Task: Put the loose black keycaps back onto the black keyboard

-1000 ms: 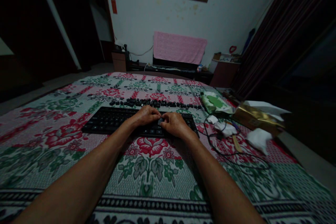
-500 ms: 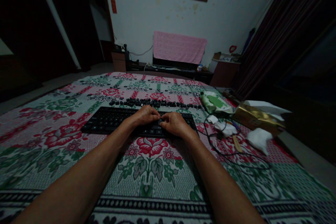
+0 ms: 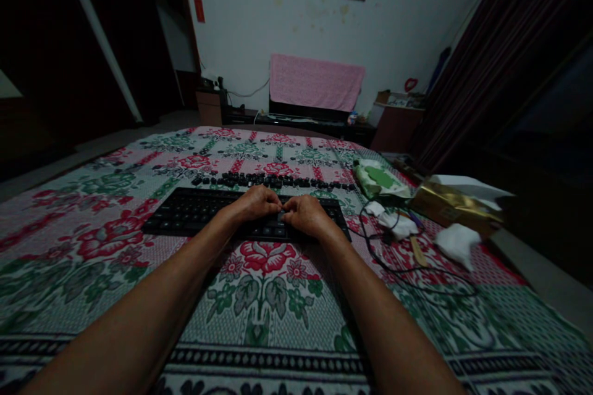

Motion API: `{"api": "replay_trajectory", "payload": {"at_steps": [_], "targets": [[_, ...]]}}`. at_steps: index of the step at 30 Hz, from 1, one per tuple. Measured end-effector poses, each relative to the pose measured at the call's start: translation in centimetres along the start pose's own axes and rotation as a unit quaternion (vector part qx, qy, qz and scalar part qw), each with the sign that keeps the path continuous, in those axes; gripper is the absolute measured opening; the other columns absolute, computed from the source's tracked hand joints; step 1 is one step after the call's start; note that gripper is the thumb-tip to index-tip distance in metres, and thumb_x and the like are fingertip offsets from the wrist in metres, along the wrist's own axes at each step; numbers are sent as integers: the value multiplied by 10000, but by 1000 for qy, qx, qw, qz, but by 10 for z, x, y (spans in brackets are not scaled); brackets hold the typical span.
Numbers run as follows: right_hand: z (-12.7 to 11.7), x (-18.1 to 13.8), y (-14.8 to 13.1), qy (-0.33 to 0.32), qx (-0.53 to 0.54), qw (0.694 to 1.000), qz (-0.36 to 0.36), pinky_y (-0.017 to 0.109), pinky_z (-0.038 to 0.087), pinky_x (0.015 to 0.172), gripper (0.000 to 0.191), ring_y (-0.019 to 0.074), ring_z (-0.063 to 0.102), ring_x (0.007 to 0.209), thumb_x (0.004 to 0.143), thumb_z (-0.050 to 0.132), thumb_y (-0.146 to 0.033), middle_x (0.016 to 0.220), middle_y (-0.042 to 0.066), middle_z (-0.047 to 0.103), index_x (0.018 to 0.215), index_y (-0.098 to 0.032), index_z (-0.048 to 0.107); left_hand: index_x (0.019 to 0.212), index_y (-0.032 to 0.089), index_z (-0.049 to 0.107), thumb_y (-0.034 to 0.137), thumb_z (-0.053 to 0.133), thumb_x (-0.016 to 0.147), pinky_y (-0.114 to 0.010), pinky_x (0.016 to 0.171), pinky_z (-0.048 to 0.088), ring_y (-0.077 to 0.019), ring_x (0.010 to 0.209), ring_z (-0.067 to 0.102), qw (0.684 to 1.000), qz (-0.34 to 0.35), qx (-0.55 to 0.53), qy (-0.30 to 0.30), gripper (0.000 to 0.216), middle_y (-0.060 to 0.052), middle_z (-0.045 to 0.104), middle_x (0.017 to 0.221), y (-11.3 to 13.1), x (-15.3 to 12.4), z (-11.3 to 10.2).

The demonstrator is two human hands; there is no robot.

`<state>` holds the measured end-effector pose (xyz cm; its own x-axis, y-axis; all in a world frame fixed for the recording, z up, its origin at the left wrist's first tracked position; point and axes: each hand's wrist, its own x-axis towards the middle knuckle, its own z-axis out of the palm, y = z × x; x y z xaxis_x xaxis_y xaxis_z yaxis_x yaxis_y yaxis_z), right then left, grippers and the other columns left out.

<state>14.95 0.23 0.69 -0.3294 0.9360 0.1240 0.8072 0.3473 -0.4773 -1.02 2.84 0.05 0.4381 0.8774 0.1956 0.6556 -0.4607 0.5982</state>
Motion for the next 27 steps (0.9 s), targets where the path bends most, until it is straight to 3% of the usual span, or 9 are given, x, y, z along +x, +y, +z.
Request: {"api": "replay_trajectory", "payload": {"at_steps": [7,15,22,25,27], "targets": [[0,-1,4,4,-9,999,-34,202,366,508,240,112,533,564,663,530,-266,643,-8,627,854,-185,649,744,151,685,241,503,639,-185,551,384,-120,612,553,1000,-4,-21,9,228,-12,653,662,-4,1,0],[8,-11,4,80,-64,992,-77,237,403,690,272,149,570,773,727,478,-266,877,35,643,963,-200,594,849,179,668,254,458,698,-232,767,398,-164,807,572,989,-47,46,129,270,-42,660,847,-7,-7,-19],[14,-14,0,85,-114,986,-82,242,385,755,278,167,558,851,760,429,-283,930,61,630,930,-189,628,890,195,651,262,422,726,-260,810,380,-189,889,539,980,-35,190,42,290,-62,624,933,-14,-52,-31],[16,-18,-4,83,-135,986,-60,231,376,756,300,163,548,861,772,404,-285,929,64,620,963,-185,612,917,191,635,270,398,749,-256,853,362,-177,936,516,978,-1,204,34,301,-57,591,999,-17,-63,-27],[17,-20,-8,87,-146,985,-36,227,367,765,317,161,538,878,771,401,-277,946,66,610,1010,-183,586,919,194,633,267,386,760,-258,866,360,-173,951,505,976,-12,213,39,303,-53,569,1030,-17,-66,-22]]}}
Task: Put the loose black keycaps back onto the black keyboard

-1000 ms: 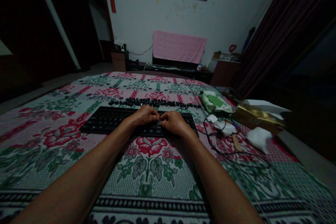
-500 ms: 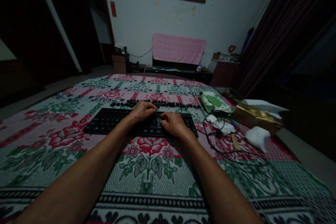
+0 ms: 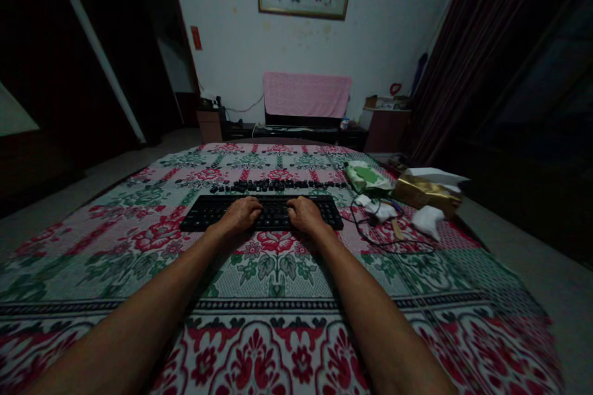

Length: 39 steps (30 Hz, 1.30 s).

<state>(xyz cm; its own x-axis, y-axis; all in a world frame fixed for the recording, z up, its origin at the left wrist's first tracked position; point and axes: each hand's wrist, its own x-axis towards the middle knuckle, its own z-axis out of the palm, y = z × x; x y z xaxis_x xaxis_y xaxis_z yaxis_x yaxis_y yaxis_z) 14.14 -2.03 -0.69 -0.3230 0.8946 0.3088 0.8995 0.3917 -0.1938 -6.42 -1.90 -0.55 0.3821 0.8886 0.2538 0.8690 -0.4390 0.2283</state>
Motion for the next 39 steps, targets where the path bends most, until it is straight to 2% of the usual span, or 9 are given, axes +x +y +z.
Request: {"api": "replay_trajectory", "payload": {"at_steps": [4,8,10,18,21,28,33,39], "targets": [[-3,1,-4,-5,-1,1000,26,227,364,765,375,165,528,901,769,400,-296,1008,71,591,1102,-177,523,938,191,623,259,364,778,-255,902,343,-163,977,490,1000,-3,-3,16,312,-46,552,1043,3,-3,4],[-9,8,-3,-77,12,996,40,222,377,698,382,165,551,821,743,435,-344,951,60,619,1065,-177,555,937,191,622,273,363,780,-257,896,354,-164,972,496,1000,-2,-5,12,314,-51,553,1028,3,-3,2],[-11,11,-2,-89,29,995,36,214,376,668,349,157,557,783,730,446,-311,907,47,631,1026,-180,576,930,188,624,279,367,775,-257,886,362,-166,964,502,1000,-8,-4,0,313,-57,557,1017,3,-2,0],[0,11,6,-24,97,994,52,201,365,593,246,125,541,668,715,454,-289,770,21,631,875,-179,606,891,204,643,255,415,718,-255,822,393,-177,905,538,997,-33,33,-61,291,-62,601,962,8,9,-13],[5,13,11,-11,134,989,57,189,360,571,208,113,534,640,720,438,-288,722,9,621,788,-177,601,850,186,655,224,416,696,-274,770,413,-195,860,558,996,-42,50,-66,287,-88,619,926,14,13,-19],[5,16,21,-19,209,977,41,176,352,527,195,97,511,585,697,441,-267,647,-10,594,718,-150,595,813,204,661,244,444,669,-296,682,436,-212,783,583,991,-63,41,-113,263,-84,646,832,22,18,-31],[-1,15,15,-9,226,973,46,191,367,540,206,103,523,580,689,465,-282,647,-9,611,715,-155,625,846,219,655,260,443,682,-309,713,434,-218,825,574,993,-68,46,-90,271,-82,638,873,22,20,-25],[-1,19,8,25,241,967,78,221,409,609,190,125,562,622,667,492,-245,691,7,646,735,-167,651,947,223,624,308,412,731,-287,807,404,-194,908,543,999,-44,21,-13,314,-70,611,939,23,19,-14]]}}
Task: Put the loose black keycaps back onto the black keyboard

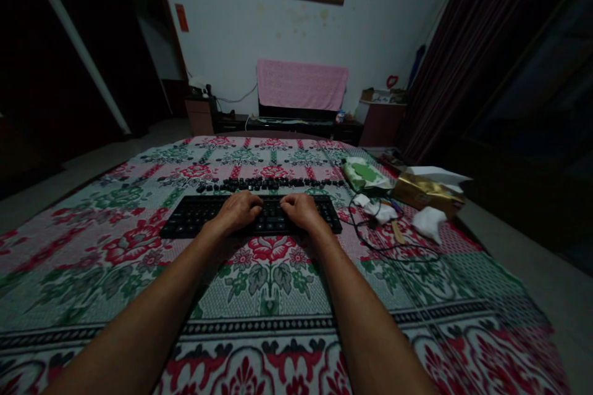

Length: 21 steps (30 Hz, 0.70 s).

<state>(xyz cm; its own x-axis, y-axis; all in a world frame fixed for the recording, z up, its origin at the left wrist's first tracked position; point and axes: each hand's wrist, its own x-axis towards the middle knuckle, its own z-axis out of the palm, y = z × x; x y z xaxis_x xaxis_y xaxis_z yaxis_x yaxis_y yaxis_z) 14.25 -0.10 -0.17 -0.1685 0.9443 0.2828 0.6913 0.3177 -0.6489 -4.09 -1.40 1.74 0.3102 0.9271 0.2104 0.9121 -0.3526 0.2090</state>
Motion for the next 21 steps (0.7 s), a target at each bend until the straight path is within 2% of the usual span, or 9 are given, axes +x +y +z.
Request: {"api": "replay_trajectory", "payload": {"at_steps": [5,7,9,12,15,19,21], "targets": [[-1,6,4,70,71,995,26,231,432,608,207,136,566,670,672,481,-266,732,18,640,751,-155,636,938,220,628,298,415,741,-275,823,395,-179,900,541,998,20,-47,48,300,-54,611,937,5,2,6],[-3,6,2,55,118,991,43,223,430,541,221,125,551,616,676,473,-276,709,15,624,780,-150,622,928,213,634,282,422,740,-266,812,398,-174,884,548,994,27,-86,60,291,-46,624,922,8,4,8],[-4,4,-2,12,169,984,57,208,416,484,232,108,529,565,677,475,-282,690,10,605,812,-146,605,917,211,638,271,427,742,-238,784,407,-152,847,561,984,30,-161,66,281,-27,640,899,10,6,9],[-4,0,-12,-35,215,975,54,191,413,477,230,88,509,550,674,495,-288,673,1,585,822,-142,594,901,185,641,284,468,717,-205,685,430,-128,755,578,950,3,-305,63,272,-18,656,851,13,9,11],[-5,-2,-20,-47,224,973,39,181,414,490,228,76,499,554,679,501,-288,672,-2,582,819,-138,599,867,132,646,296,519,673,-194,551,422,-109,596,558,909,-56,-411,45,283,-35,654,721,17,11,13],[-21,-2,-23,-49,218,974,28,211,436,552,266,89,524,614,657,536,-263,784,19,607,886,-141,596,842,87,633,302,554,638,-174,434,365,-70,447,478,860,-119,-496,25,307,-24,595,559,22,14,8],[-34,-2,-22,-24,196,980,16,238,445,601,291,111,541,688,647,552,-258,882,37,606,914,-150,592,829,88,630,310,556,630,-164,421,354,-62,434,467,848,-128,-514,30,307,-11,569,525,25,17,4]]}}
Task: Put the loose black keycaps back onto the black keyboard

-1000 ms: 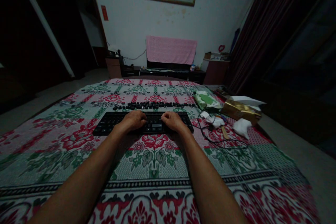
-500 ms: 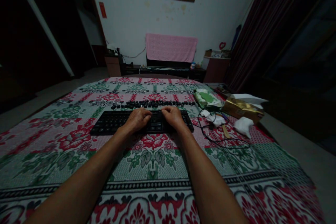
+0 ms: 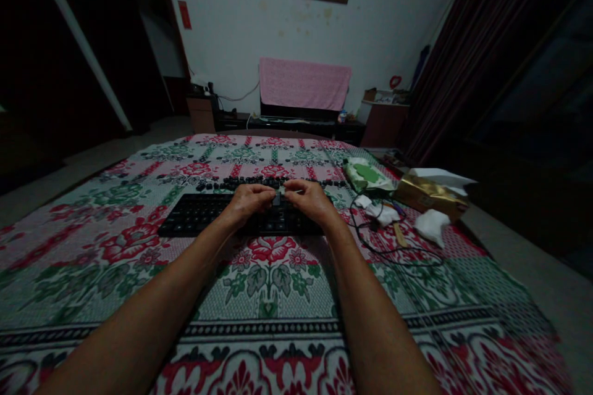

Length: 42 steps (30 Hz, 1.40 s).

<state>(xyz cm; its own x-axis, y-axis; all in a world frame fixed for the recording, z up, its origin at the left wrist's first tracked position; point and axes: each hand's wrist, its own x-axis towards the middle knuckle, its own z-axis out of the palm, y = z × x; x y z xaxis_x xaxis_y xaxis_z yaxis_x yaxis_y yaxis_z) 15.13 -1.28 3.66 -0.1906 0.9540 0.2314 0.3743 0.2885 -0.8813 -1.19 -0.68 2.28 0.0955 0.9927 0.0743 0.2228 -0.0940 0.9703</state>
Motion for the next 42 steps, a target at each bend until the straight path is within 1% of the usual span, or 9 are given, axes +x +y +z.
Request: {"api": "replay_trajectory", "payload": {"at_steps": [3,7,13,17,20,24,27,30,42], "targets": [[-15,-2,-6,21,-25,999,-38,274,438,714,320,130,542,808,653,551,-234,957,46,591,964,-160,574,798,91,633,308,556,617,-159,415,350,-59,430,462,1000,-1,-1,14,293,-3,550,510,6,4,2],[-14,-5,-6,-45,-95,991,-80,264,429,722,397,125,537,810,640,565,-191,1033,50,557,1036,-178,548,776,86,638,305,539,617,-166,407,348,-59,413,448,1000,1,7,5,288,-3,537,494,5,7,6],[2,-5,-8,-92,-265,952,-124,227,378,647,302,121,507,715,644,544,-166,816,17,590,937,-205,607,744,99,654,298,531,610,-161,385,333,-59,400,435,998,-6,63,-25,270,1,529,474,-6,7,6],[4,-6,-10,-103,-310,936,-134,219,349,601,237,116,489,655,638,540,-168,715,6,587,858,-196,623,758,110,659,299,518,628,-156,387,333,-61,407,446,996,-7,87,-20,269,-1,548,482,-9,7,6],[5,-6,-7,-96,-264,952,-120,233,366,651,241,129,504,718,644,540,-173,779,15,602,873,-187,614,756,108,653,316,505,653,-154,402,347,-57,411,449,997,-9,75,-26,276,-6,558,493,-9,6,6],[4,-6,4,-131,-86,987,-31,251,409,685,267,137,529,798,687,526,-220,906,34,601,943,-171,584,753,104,636,323,485,682,-150,415,361,-53,435,462,999,-17,23,-45,275,-18,585,560,-7,5,4],[1,-7,13,-149,59,985,69,242,437,639,294,126,550,772,706,532,-270,922,51,599,980,-169,561,771,103,627,314,495,684,-145,399,345,-50,434,457,999,-21,12,-36,264,-25,598,604,-7,7,2],[-1,-8,20,-158,149,968,124,233,452,634,283,117,561,770,713,542,-288,925,64,604,969,-168,564,769,106,631,304,496,686,-144,393,331,-51,433,456,999,-10,36,-22,254,-21,597,593,-10,10,1],[-5,-11,16,-192,199,951,139,225,455,676,283,111,558,814,739,525,-292,1011,80,587,990,-169,567,745,121,642,323,477,671,-163,413,343,-69,445,484,997,22,75,-11,271,-12,604,583,-19,15,-3]]}}
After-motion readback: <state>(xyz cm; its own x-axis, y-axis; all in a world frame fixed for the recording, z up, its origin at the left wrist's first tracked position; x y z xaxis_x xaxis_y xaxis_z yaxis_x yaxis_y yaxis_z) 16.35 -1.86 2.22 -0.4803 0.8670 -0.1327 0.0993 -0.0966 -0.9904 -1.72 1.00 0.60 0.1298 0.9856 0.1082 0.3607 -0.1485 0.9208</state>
